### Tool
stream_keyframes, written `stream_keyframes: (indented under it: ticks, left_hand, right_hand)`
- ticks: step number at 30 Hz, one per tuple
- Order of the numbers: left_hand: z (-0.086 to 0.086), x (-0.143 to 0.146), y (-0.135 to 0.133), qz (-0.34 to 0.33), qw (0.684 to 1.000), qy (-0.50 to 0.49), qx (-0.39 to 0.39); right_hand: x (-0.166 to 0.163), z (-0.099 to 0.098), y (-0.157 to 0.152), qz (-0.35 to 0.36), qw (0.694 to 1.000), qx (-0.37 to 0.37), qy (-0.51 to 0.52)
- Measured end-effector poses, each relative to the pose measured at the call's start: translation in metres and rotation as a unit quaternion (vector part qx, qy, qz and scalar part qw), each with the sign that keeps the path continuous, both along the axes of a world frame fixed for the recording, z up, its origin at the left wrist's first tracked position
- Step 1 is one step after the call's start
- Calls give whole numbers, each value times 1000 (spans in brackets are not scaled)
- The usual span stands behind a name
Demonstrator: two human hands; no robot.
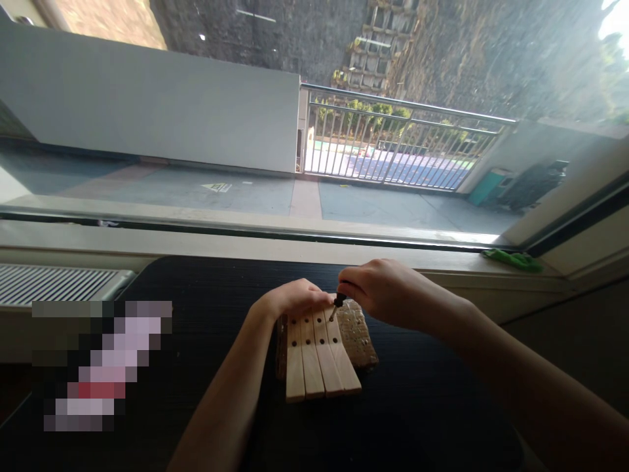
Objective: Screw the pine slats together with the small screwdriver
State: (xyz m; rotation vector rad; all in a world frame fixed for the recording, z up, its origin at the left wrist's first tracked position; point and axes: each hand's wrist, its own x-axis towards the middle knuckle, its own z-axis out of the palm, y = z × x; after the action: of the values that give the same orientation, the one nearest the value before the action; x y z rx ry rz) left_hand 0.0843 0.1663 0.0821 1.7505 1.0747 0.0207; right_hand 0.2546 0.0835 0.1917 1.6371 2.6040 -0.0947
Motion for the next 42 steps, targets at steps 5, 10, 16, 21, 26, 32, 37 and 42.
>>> stream_keyframes:
  ticks: [5, 10, 16, 21, 26, 32, 37, 42]
  left_hand:
    - [-2, 0, 0, 8, 1000, -5, -17]
    - [-3, 0, 1, 0, 1000, -12, -22]
    - [-5, -1, 1, -4, 1000, -10, -14]
    - [-5, -2, 1, -7, 1000, -4, -6]
    - [0, -2, 0, -15, 1000, 8, 15]
    - [2, -2, -1, -29, 999, 8, 36]
    - [0, -2, 0, -31, 999, 5, 32]
    - [-4, -3, 2, -47, 997, 11, 56]
  right_hand:
    - [0, -1, 1, -1, 1000, 17, -5]
    - [0, -4, 2, -1, 1000, 25, -8]
    - [1, -7, 3, -6, 998, 52, -17]
    - [0, -7, 2, -9, 998, 54, -25]
    - [-1, -9, 2, -8, 998, 60, -36]
    - [-2, -10, 2, -6, 997, 60, -48]
    - [-4, -9, 3, -8, 997, 50, -56]
    - [-9, -5, 2, 6, 997, 35, -64]
